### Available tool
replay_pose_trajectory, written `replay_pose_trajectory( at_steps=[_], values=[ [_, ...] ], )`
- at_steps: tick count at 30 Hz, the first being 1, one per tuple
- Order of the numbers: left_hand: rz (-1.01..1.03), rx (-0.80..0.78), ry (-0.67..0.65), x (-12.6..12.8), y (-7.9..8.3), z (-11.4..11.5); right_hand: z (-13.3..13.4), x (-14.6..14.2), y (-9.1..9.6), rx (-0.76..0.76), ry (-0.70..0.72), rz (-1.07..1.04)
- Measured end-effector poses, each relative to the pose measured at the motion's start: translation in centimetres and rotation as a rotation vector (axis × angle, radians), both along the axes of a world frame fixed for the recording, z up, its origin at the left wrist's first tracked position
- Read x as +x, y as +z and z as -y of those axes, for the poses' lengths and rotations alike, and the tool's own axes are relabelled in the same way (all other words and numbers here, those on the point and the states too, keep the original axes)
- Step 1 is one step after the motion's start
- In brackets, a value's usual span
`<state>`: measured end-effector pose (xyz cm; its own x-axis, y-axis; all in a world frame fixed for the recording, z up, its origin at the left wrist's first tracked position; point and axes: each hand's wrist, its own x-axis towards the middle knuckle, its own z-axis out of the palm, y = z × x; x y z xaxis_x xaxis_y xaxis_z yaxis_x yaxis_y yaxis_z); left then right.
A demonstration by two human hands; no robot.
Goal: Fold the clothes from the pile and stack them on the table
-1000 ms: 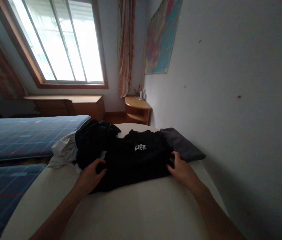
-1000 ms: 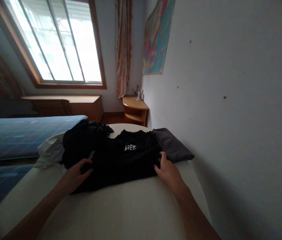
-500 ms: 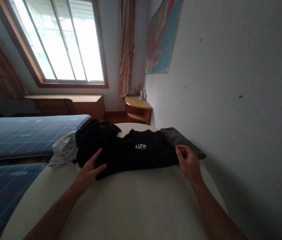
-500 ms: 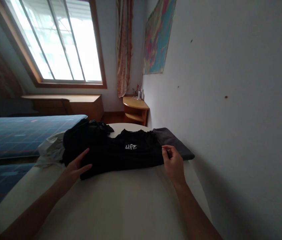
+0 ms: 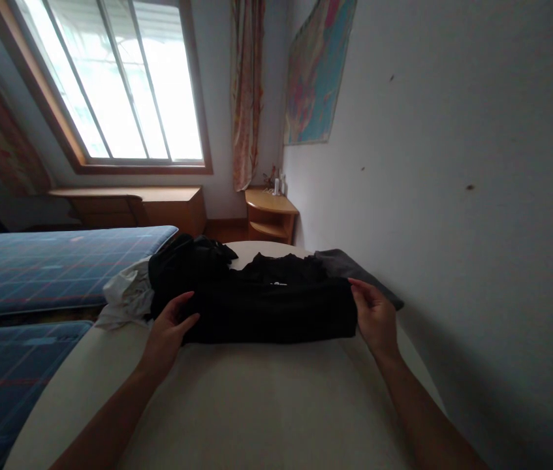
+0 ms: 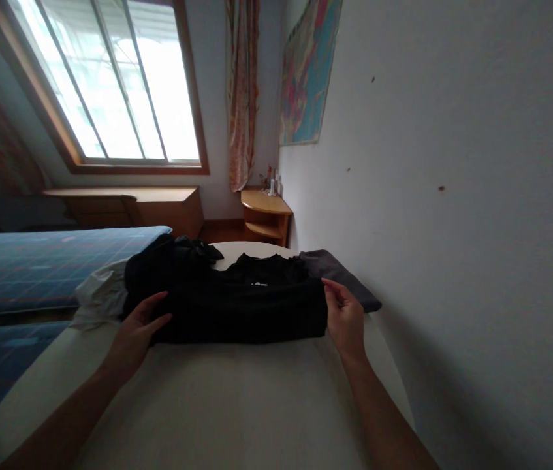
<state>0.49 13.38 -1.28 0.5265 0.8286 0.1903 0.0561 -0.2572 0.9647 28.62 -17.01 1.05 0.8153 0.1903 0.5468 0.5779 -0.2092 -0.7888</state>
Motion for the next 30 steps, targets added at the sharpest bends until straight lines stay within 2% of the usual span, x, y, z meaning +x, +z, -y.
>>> replay_pose_trajectory(
  at_steps=[3,6,8,11,13,16,18,19,23,27,30],
  values=[
    [-0.185,0.183,0.041,-0.1,-0.8,-0.7,0.0,1.0,-1.5,-0.187,0.059,-0.029],
    [-0.281,0.408,0.037,-0.1,-1.7,-0.7,0.0,1.2,-2.4,-0.349,0.093,0.007],
    [-0.307,0.556,0.021,-0.1,-2.0,-0.3,-0.1,0.7,-2.3,-0.400,0.065,0.075],
    [-0.343,0.798,0.017,-0.3,-1.8,0.7,-0.1,-0.8,-1.0,-0.496,0.008,0.149],
    [-0.347,0.941,0.003,-0.3,-1.2,1.5,-0.2,-2.0,0.1,-0.582,0.131,0.148],
    [-0.333,1.073,-0.048,-0.3,-0.2,2.5,-0.1,-3.4,1.2,-0.699,0.541,0.103],
    [-0.323,1.136,-0.087,-0.3,0.3,3.0,-0.1,-3.7,1.2,-0.757,0.706,0.085],
    [-0.319,1.166,-0.108,-0.3,0.5,3.2,0.0,-3.7,1.0,-0.778,0.727,0.086],
    [-0.311,1.217,-0.253,-0.3,0.8,3.7,-0.2,-3.0,-0.1,-0.821,0.682,0.076],
    [-0.392,1.097,-0.447,0.0,-0.2,3.5,-0.5,-2.6,-0.6,-0.807,0.661,0.105],
    [-0.458,1.013,-0.483,0.2,-1.1,3.0,-0.7,-2.8,-0.6,-0.786,0.607,0.093]
  ],
)
